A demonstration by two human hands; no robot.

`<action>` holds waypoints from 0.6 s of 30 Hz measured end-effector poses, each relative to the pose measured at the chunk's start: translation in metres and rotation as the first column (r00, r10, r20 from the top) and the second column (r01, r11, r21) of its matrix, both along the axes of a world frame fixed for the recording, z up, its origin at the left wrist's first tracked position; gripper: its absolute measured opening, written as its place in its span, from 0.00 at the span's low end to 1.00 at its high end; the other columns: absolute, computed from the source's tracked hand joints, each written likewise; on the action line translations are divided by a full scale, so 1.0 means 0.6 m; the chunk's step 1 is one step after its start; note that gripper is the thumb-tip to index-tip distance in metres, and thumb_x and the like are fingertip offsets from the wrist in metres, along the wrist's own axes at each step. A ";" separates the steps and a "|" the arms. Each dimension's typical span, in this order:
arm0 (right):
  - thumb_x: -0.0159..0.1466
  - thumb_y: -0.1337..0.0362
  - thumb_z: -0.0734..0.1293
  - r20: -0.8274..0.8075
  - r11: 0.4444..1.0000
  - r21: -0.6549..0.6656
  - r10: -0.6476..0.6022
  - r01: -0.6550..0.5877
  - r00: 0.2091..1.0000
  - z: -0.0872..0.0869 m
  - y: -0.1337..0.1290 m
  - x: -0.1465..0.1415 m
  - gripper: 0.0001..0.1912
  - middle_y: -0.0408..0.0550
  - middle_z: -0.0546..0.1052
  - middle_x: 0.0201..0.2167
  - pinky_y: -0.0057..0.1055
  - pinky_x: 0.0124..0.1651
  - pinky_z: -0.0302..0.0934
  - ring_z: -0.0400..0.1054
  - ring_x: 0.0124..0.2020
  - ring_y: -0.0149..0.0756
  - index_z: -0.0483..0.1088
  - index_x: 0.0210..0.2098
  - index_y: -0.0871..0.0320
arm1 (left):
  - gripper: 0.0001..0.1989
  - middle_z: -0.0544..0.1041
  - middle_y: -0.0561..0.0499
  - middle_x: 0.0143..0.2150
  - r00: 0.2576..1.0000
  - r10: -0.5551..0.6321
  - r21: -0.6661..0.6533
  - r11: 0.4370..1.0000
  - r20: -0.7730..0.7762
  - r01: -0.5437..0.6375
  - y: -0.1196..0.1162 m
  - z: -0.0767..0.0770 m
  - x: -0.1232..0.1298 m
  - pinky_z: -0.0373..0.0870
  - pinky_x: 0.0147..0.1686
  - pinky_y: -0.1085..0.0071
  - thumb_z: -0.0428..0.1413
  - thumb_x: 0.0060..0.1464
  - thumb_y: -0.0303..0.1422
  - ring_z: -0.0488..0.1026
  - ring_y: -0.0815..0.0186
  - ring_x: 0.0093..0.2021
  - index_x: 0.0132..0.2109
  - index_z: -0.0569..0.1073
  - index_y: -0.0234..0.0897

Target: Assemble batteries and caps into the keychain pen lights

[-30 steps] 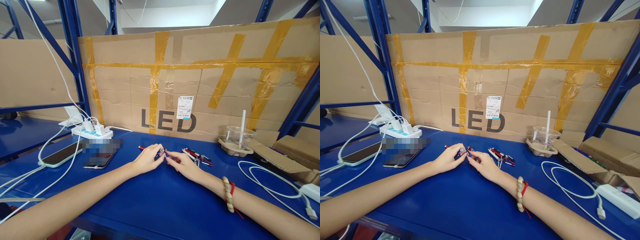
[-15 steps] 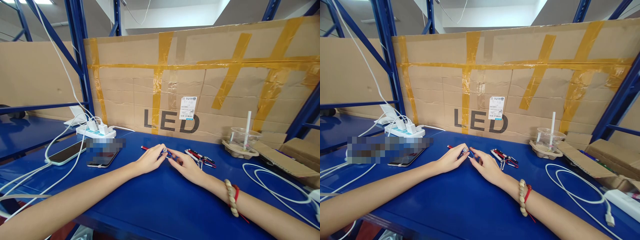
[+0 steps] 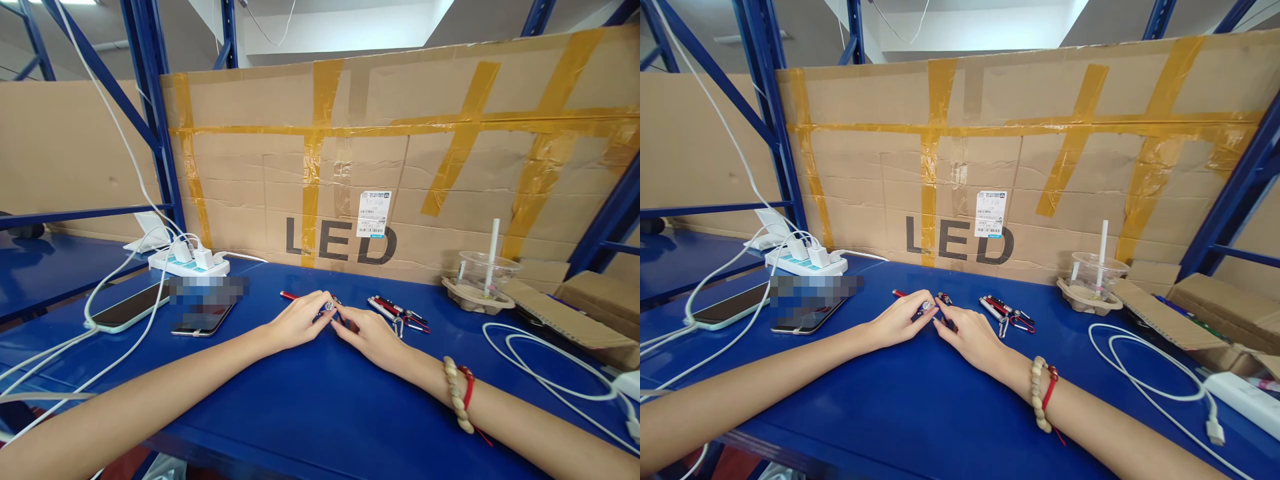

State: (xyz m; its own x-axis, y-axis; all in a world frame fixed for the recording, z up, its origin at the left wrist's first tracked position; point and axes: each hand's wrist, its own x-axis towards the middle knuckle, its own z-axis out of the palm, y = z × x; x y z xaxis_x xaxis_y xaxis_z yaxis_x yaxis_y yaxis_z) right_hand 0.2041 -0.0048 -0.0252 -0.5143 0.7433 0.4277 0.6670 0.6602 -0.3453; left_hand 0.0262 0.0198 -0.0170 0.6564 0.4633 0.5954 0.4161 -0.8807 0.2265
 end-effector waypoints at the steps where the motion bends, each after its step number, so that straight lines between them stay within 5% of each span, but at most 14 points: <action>1: 0.63 0.59 0.55 0.003 1.000 -0.004 0.000 0.000 1.000 0.000 0.000 0.000 0.14 0.44 0.72 0.27 0.25 0.27 0.53 0.62 0.23 0.31 0.67 0.43 0.56 | 0.08 0.64 0.53 0.29 1.000 -0.005 0.001 1.000 0.008 0.005 0.000 0.000 0.000 0.61 0.31 0.75 0.41 0.58 0.33 0.62 0.71 0.29 0.31 0.57 0.37; 18: 0.63 0.65 0.54 -0.019 0.987 0.157 0.040 -0.037 0.999 0.000 0.001 -0.004 0.10 0.46 0.71 0.27 0.27 0.30 0.55 0.63 0.25 0.33 0.65 0.34 0.59 | 0.08 0.62 0.54 0.28 0.997 0.004 -0.056 0.998 0.081 0.001 -0.001 -0.005 0.001 0.59 0.31 0.76 0.42 0.57 0.33 0.60 0.72 0.28 0.30 0.58 0.36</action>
State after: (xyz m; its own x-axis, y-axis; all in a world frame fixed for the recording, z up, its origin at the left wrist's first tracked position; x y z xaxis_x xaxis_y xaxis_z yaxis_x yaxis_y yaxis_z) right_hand 0.2015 -0.0043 -0.0253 -0.5303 0.6463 0.5487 0.6334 0.7322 -0.2502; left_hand 0.0269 0.0192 -0.0199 0.6061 0.4985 0.6198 0.3958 -0.8649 0.3086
